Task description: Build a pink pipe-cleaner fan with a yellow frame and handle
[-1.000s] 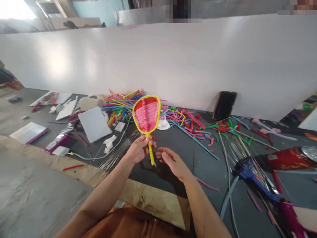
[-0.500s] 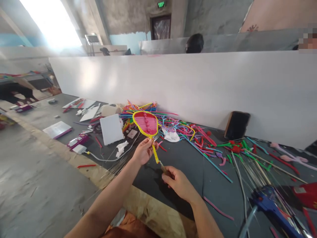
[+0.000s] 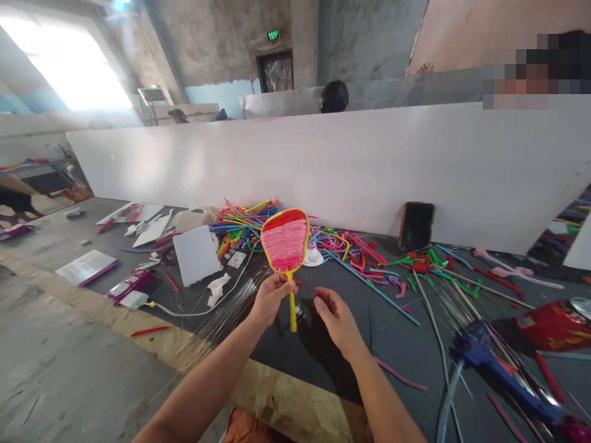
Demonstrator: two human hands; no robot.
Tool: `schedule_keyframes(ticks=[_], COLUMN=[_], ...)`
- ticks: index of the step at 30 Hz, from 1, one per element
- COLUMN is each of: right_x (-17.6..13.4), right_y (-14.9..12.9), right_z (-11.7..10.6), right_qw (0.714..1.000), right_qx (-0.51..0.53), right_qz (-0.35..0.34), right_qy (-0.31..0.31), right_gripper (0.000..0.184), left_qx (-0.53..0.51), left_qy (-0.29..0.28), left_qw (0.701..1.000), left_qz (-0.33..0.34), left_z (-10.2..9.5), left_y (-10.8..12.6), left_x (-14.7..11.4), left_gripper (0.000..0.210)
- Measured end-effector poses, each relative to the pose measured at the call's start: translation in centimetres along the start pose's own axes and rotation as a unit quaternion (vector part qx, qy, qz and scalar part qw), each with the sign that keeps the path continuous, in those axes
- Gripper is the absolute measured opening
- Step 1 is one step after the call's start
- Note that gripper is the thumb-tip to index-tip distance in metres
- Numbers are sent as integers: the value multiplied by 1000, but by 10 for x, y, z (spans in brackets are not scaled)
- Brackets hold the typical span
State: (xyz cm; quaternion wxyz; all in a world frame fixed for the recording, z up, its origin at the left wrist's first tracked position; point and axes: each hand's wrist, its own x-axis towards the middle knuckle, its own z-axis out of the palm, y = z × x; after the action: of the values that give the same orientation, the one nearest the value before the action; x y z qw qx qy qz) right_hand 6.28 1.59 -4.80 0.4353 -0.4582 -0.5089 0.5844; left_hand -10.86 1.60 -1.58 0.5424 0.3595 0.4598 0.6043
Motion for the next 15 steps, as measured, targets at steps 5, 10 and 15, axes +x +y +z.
schedule_keyframes(ticks=[5,10,15], right_x=[-2,1,6], right_y=[-8,-13,-21], right_z=[0,-6,-16], right_qw=[999,995,978], right_qx=[28,84,168], right_qz=[-10,-4,-32], right_qy=[19,63,118], right_gripper=[50,52,53], left_qx=[26,59,101], left_qy=[7,-35,-105], left_qw=[1000,998,988], left_qz=[8,-12,-46], left_z=[0,3,9], left_y=[-4,-7,-12], left_x=[1,-2,-8], left_gripper=[36,34,32])
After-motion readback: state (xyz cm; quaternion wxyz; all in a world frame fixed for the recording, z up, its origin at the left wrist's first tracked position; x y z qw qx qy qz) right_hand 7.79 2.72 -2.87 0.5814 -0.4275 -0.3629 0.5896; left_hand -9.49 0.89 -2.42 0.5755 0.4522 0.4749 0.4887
